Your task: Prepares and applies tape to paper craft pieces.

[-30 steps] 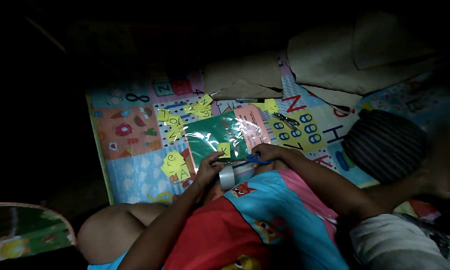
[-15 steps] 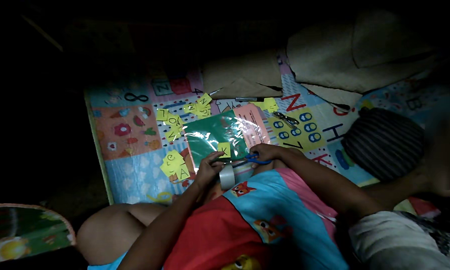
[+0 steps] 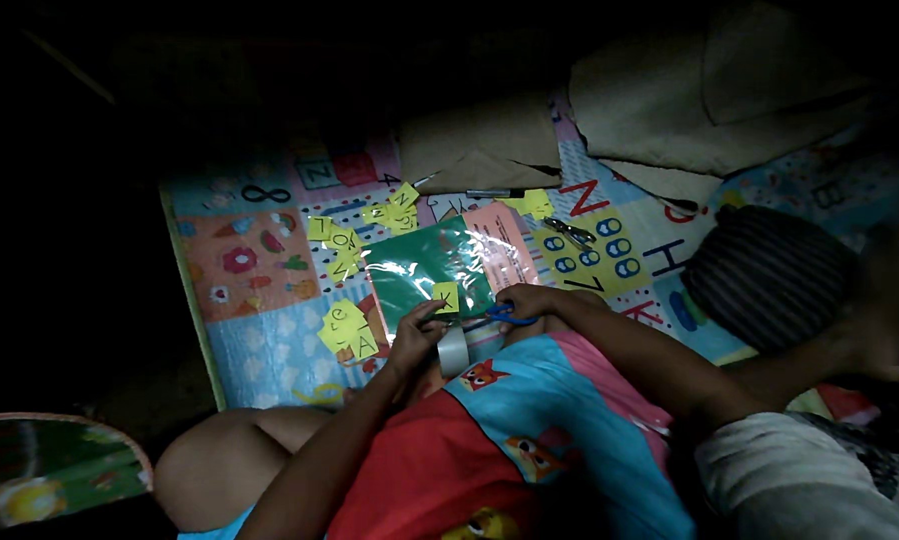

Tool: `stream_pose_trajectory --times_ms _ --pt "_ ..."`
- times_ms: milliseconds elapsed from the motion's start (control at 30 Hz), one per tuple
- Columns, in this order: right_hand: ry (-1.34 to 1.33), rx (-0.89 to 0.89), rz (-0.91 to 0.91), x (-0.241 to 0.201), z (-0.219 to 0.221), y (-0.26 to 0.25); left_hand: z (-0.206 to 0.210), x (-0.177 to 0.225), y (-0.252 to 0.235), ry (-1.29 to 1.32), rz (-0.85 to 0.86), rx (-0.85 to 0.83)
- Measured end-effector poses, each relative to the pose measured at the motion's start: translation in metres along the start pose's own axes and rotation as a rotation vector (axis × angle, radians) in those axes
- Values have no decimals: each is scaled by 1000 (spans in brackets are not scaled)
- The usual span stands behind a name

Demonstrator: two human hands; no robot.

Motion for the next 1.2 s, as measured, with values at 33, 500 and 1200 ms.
stream_pose_trajectory --times_ms 33,500,1200 --pt "-9 2 -1 0 0 0 0 1 0 -1 -6 3" --pt "16 -12 -109 -7 -1 0 0 1 1 -22 15 21" --pt "10 -42 -58 -11 -3 5 2 -1 3 11 -11 31"
Point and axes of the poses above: each hand's wrist, its own y-axis away from the middle knuckle, its own z-axis out of the palm, x = y × z, the point moved 6 cm from there along -y, towards the middle knuckle, and after that the axes turned 12 degrees about x, right-handed, at the moved point
